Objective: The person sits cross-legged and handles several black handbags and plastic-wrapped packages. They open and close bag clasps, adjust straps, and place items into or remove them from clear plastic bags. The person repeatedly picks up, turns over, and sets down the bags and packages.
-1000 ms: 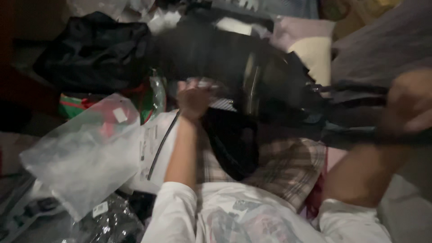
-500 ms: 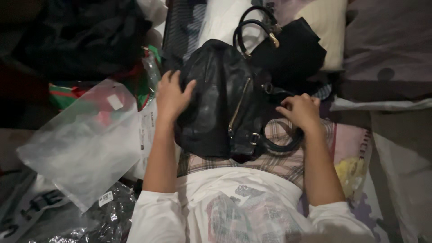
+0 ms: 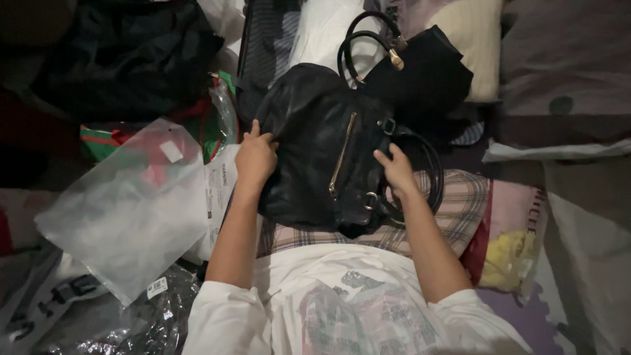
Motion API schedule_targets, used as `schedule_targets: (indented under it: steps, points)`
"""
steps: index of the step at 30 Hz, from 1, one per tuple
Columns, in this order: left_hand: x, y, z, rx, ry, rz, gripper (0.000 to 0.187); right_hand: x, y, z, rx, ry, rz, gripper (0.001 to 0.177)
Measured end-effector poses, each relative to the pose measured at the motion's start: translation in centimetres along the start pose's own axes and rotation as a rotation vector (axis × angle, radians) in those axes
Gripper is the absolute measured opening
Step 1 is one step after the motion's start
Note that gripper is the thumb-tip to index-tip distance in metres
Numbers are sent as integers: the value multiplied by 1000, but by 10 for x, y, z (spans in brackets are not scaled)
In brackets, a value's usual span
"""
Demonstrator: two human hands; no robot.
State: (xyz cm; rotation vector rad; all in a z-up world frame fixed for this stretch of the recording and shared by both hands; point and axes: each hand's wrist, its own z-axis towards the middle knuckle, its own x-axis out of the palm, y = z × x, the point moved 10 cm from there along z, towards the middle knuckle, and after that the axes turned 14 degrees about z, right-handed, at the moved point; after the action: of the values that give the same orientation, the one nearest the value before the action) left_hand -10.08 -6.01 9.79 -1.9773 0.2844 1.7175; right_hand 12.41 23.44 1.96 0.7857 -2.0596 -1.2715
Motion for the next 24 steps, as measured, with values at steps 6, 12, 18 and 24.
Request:
schedule_targets:
  steps: [6, 12, 18, 24]
  points:
    - [-17, 7, -17, 54, -327, -417, 23, 19, 94, -23, -297, 47, 247, 25]
    - [-8, -30, -30, 147, -317, -666, 31, 7, 216, -41, -487, 3, -120, 31]
    - [-46, -81, -65, 134, -435, -450, 47, 32, 202, -15, -614, -127, -743, 36]
    - [-78, -141, -75, 321, -480, -498, 37, 48, 162, -8, -439, 36, -309, 35]
